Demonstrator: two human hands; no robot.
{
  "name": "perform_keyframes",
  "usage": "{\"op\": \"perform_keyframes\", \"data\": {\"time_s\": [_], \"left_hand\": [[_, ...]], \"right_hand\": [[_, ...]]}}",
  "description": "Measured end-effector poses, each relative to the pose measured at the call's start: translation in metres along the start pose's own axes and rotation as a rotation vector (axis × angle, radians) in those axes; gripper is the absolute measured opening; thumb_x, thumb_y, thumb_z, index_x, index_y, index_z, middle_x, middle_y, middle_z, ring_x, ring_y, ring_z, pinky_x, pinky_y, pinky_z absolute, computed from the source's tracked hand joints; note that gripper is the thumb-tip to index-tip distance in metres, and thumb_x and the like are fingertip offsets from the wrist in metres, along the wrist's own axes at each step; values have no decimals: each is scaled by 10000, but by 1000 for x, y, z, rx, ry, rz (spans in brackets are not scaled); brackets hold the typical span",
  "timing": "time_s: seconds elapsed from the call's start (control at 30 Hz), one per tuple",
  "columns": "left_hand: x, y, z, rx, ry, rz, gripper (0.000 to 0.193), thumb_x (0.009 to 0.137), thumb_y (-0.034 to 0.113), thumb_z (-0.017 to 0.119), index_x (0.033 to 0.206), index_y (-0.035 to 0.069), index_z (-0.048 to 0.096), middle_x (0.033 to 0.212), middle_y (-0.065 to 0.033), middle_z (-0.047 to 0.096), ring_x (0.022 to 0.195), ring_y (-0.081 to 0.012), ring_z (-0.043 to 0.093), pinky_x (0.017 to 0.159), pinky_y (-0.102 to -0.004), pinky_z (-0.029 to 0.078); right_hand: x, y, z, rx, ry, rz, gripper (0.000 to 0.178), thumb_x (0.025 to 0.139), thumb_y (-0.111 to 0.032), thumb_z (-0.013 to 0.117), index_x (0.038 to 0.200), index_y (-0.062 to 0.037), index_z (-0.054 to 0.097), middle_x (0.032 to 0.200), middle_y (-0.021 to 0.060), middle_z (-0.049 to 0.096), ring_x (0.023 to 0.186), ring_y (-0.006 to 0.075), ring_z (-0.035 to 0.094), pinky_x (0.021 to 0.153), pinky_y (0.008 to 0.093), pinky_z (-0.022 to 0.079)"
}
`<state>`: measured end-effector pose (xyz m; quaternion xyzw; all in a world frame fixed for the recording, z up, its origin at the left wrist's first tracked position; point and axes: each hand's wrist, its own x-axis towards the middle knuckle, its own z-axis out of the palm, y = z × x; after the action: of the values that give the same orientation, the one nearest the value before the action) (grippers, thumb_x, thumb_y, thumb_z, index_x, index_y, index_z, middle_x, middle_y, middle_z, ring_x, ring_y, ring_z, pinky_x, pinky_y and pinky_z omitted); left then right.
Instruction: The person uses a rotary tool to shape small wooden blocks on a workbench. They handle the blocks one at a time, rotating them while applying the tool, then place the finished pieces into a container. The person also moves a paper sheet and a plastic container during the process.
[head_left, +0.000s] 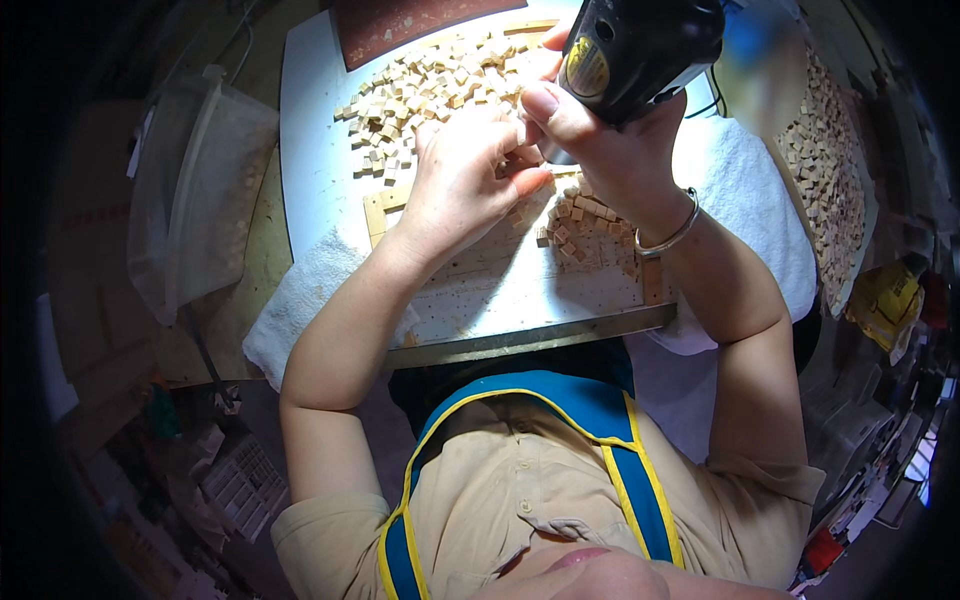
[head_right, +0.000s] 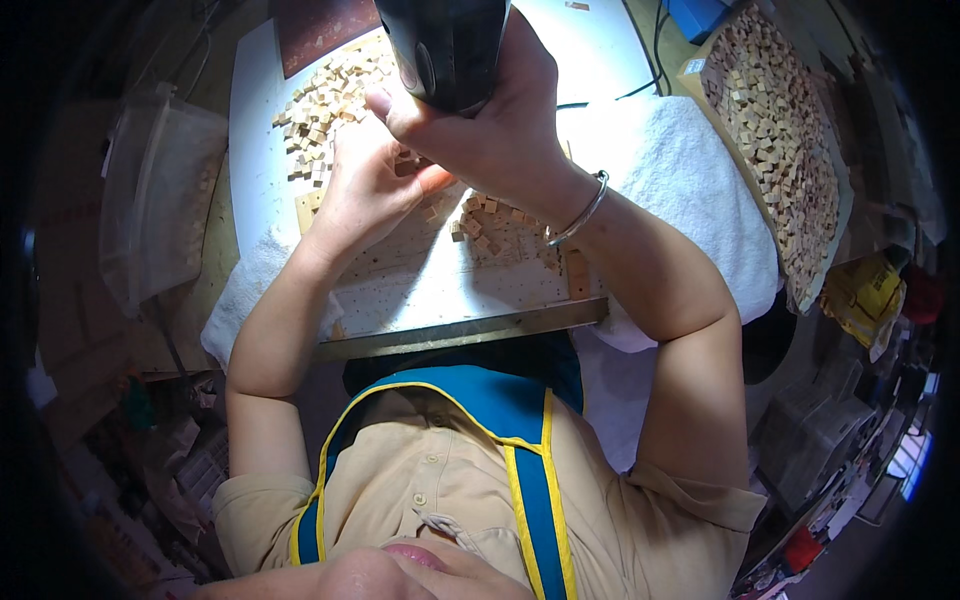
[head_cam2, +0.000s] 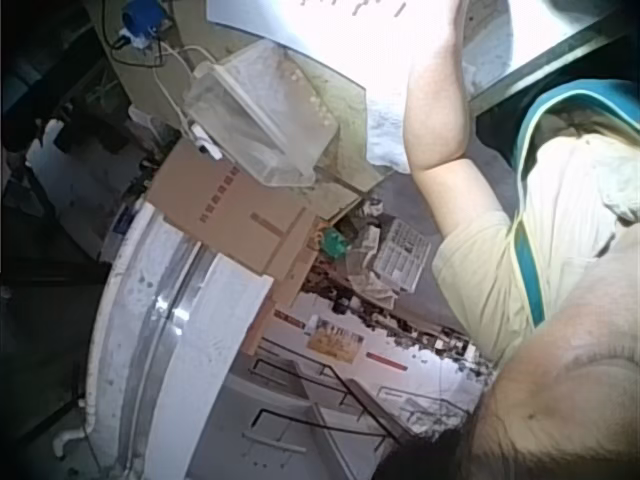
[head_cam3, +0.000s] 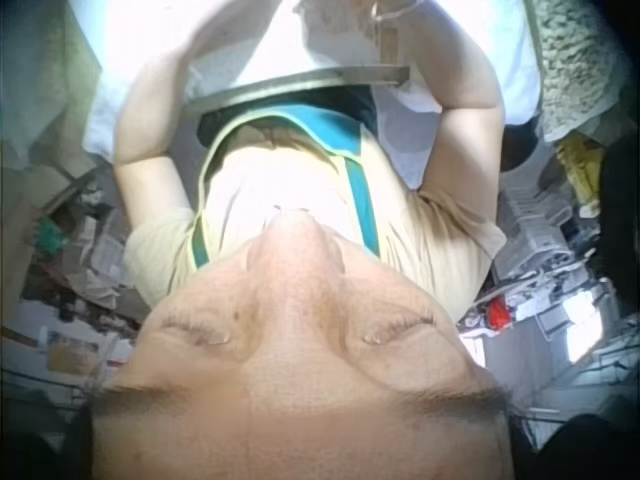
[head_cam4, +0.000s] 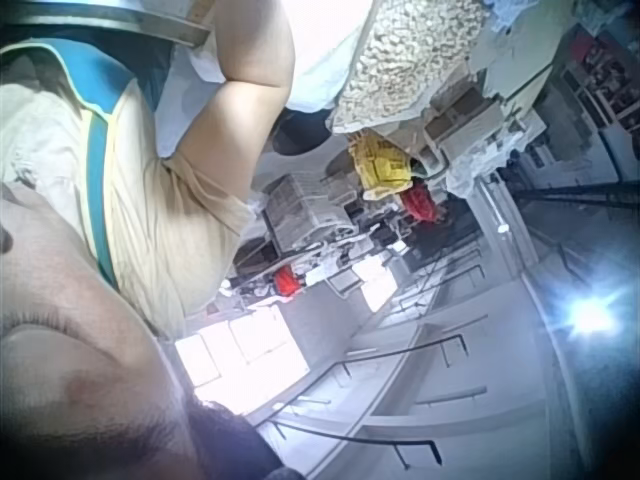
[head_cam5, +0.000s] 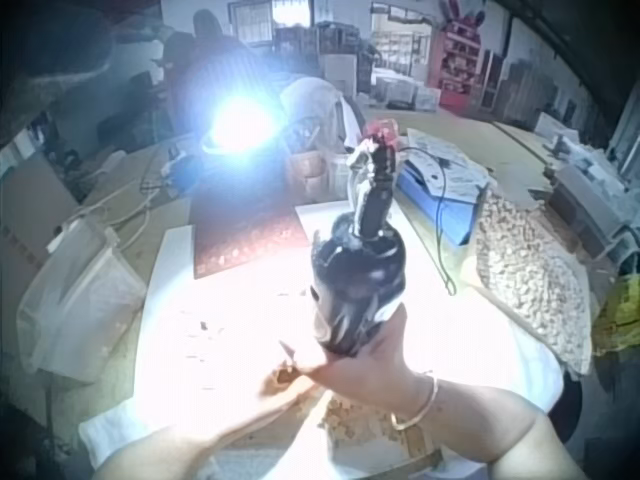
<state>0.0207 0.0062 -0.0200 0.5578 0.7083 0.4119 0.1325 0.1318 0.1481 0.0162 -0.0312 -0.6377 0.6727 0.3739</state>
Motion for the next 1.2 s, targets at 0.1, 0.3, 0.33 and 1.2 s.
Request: {"op": "perform_keyframes", "data": {"time_s": [0.1,0.3,0.33,1.2], "left_hand": [[1,2,0,17,4,10,221,760,242,873,828,109,711,816,-32,710,804,-213,683,757,-384,492],[-1,-4,3,-29,5,-9,208,771,237,865,825,113,707,828,-29,714,829,-222,680,779,-402,479],[-1,-4,4,-29,9,-7,207,773,238,864,827,114,707,830,-29,714,832,-223,680,785,-404,476],[1,0,0,-18,10,-6,232,762,217,882,829,91,700,843,-68,698,820,-239,680,788,-398,488]], "right_hand": [[0,1,-1,-37,12,-19,379,883,-2,766,1219,9,591,886,82,718,711,153,731,627,259,610],[0,-1,0,-3,3,11,378,882,-5,768,1216,7,592,888,83,716,713,156,733,630,262,614],[0,-1,0,-5,2,9,378,882,-6,769,1215,6,591,889,83,716,713,157,733,630,263,615],[-1,-2,5,-42,-41,12,385,868,34,777,1208,28,596,900,83,708,742,137,718,660,273,617]]}}
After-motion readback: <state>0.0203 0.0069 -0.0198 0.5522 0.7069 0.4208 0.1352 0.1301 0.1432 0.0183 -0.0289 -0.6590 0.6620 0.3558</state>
